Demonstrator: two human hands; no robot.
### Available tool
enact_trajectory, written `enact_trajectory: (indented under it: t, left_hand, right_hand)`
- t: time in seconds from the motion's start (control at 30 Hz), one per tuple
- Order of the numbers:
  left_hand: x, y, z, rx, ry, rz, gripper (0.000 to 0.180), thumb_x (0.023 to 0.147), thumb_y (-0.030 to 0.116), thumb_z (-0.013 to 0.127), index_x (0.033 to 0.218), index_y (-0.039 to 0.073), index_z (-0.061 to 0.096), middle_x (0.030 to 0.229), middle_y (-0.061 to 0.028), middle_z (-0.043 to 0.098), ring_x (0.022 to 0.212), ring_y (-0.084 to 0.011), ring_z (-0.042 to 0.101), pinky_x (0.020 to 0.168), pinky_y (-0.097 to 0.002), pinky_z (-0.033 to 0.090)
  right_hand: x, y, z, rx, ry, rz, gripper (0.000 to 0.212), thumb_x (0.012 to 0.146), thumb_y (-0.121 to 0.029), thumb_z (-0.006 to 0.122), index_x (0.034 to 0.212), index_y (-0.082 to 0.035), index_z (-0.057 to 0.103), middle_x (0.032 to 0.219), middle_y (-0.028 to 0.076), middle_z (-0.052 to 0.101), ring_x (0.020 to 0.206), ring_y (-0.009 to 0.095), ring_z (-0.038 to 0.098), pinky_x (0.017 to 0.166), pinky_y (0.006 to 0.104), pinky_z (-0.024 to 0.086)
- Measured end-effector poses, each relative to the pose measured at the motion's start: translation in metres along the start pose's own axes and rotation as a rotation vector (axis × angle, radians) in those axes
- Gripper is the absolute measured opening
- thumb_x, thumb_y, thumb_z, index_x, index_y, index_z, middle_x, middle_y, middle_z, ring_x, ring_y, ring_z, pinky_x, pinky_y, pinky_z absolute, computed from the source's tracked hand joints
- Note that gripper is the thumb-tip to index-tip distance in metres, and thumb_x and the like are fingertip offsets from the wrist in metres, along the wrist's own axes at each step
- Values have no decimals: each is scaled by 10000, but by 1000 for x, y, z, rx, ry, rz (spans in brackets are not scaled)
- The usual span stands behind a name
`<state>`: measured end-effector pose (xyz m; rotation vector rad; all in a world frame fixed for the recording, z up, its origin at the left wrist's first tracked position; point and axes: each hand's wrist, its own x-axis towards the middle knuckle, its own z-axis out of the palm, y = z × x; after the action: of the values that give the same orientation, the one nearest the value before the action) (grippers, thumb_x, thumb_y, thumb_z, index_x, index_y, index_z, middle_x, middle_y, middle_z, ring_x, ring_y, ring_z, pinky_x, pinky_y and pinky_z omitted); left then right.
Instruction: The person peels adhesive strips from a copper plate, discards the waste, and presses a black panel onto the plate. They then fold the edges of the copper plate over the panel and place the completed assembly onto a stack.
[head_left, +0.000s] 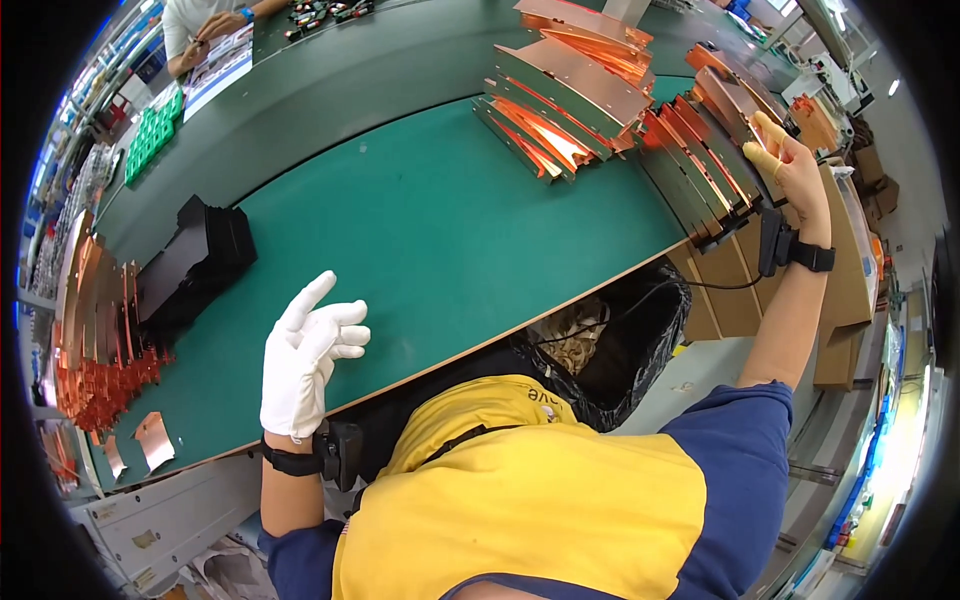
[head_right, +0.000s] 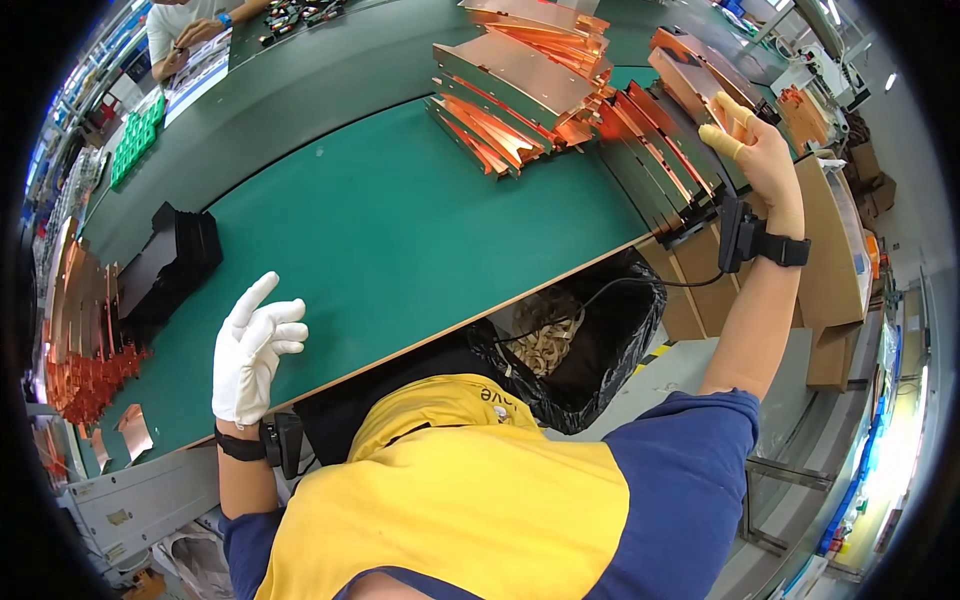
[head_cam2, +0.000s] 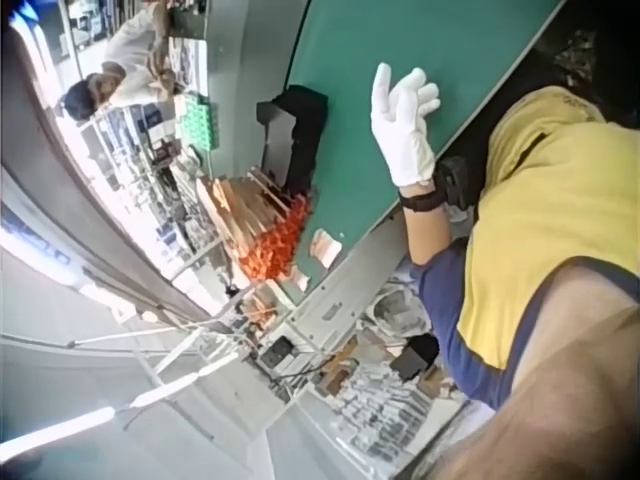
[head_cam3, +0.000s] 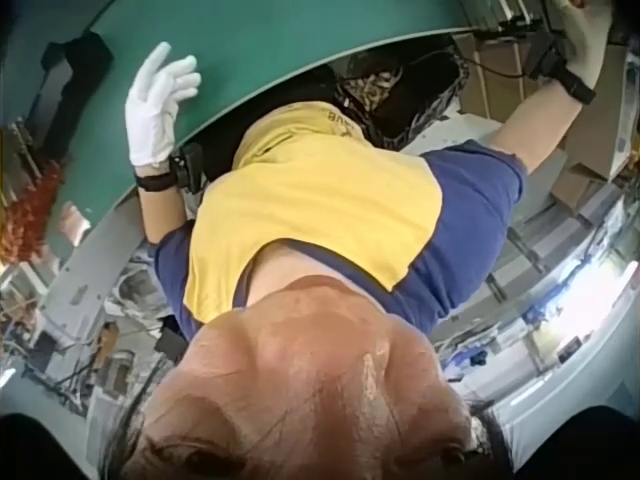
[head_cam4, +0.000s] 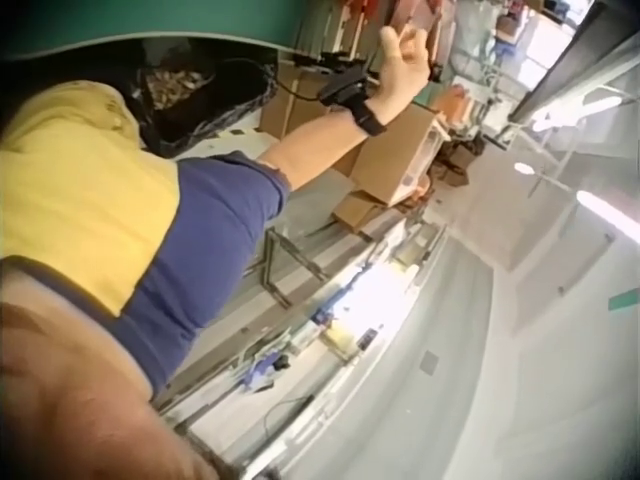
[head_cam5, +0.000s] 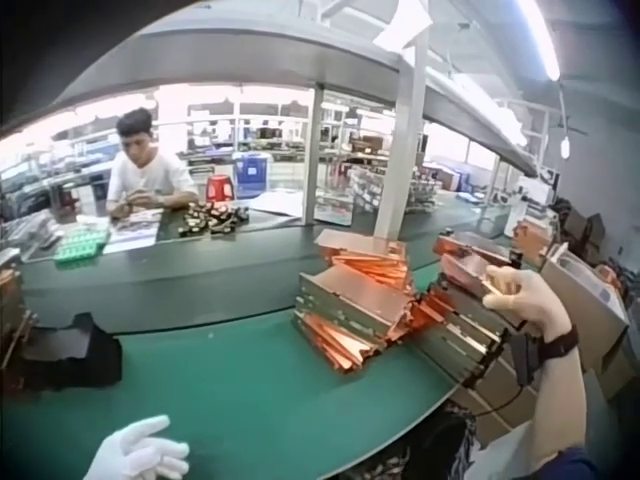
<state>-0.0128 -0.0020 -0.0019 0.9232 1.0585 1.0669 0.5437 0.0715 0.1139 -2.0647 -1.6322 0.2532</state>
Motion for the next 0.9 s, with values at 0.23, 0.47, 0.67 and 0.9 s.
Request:
enact_trajectory:
  t: [0.23, 0.47, 0.67, 0.9]
  left_hand:
    - [-1, -9, -3, -14, -12, 19, 594, 908, 199, 652, 1382, -69, 414, 1060, -159, 685, 847, -186, 672, 749, -284, 539]
    - [-6, -13, -8, 24, 21, 8, 582, 906, 205, 657, 1372, -61, 434, 1061, -149, 687, 839, -175, 667, 742, -269, 533]
    - [-7, -18, -9, 21, 26, 5, 566, 905, 206, 658, 1362, -55, 451, 1061, -146, 687, 839, -173, 665, 745, -268, 532]
    - [-7, -16, -2, 50, 35, -14, 506, 917, 188, 640, 1334, -55, 486, 1070, -153, 682, 855, -179, 665, 757, -284, 534]
  right_hand:
    - [10, 12, 15, -121, -57, -38, 582, 841, -270, 754, 1349, -69, 555, 1229, 45, 637, 1077, 107, 556, 965, 249, 400]
    - [13, 0, -7, 60, -91, -56, 564, 848, -279, 747, 1333, -56, 566, 1270, 67, 622, 1152, 124, 547, 988, 265, 397]
    - [12, 23, 12, 12, -66, -7, 511, 857, -279, 734, 1296, -55, 599, 1309, 82, 596, 1204, 154, 534, 1016, 284, 388]
    - [8, 28, 10, -116, 15, -85, 483, 874, -286, 715, 1284, -55, 608, 1360, 118, 558, 1290, 203, 481, 1052, 311, 363]
